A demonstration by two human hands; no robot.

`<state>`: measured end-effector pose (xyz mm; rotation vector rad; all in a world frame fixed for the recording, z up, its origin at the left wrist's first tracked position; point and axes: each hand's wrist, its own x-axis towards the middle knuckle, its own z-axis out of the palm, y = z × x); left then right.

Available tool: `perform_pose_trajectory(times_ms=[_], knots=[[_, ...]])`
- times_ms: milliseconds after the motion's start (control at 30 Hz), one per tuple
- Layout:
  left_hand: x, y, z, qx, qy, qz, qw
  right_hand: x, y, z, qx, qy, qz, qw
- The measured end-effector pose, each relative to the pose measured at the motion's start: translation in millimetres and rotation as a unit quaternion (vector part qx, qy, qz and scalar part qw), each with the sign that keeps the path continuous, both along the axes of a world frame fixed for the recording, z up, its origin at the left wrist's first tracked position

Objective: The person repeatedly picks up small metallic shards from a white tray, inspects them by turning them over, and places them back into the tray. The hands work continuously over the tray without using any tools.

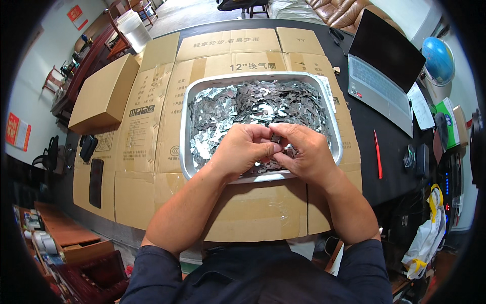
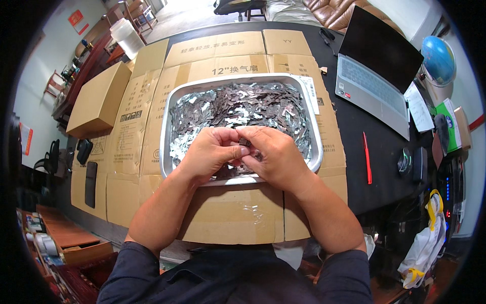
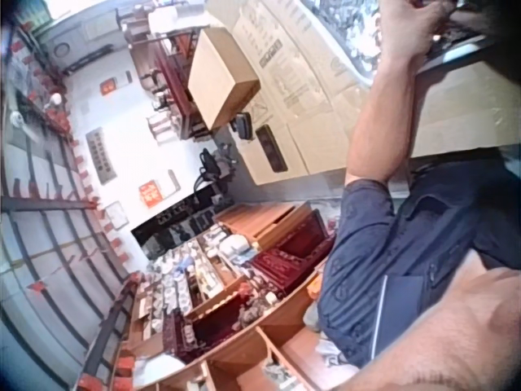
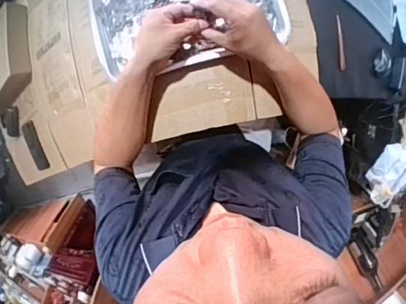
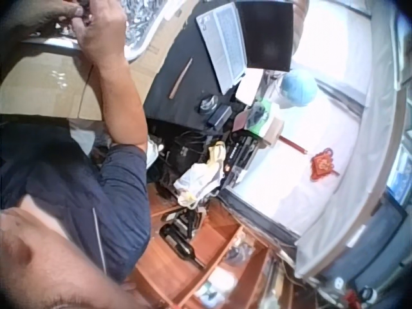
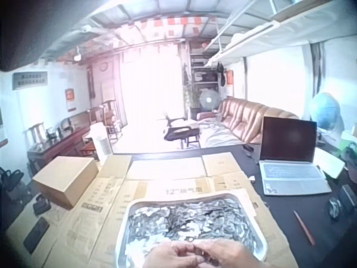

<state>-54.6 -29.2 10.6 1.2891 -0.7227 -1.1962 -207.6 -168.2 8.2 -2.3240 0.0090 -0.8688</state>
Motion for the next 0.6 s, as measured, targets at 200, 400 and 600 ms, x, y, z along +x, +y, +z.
perform_pose_trajectory(times_ms=[200, 400, 600], knots=[[-0.5, 0.6, 0.9, 0.001, 0.033, 0.017, 0.999, -3.4, -1.0, 5.6, 0.109, 0.052, 0.043, 0.992], [5.8, 0.2, 3.6, 0.003, 0.113, 0.018, 0.993, -6.0, -8.7, 4.6, 0.333, 0.023, 0.042, 0.942], [-0.1, 0.1, 5.2, -0.02, 0.124, 0.033, 0.992, -11.7, -18.2, 7.2, 0.322, 0.123, -0.055, 0.937]])
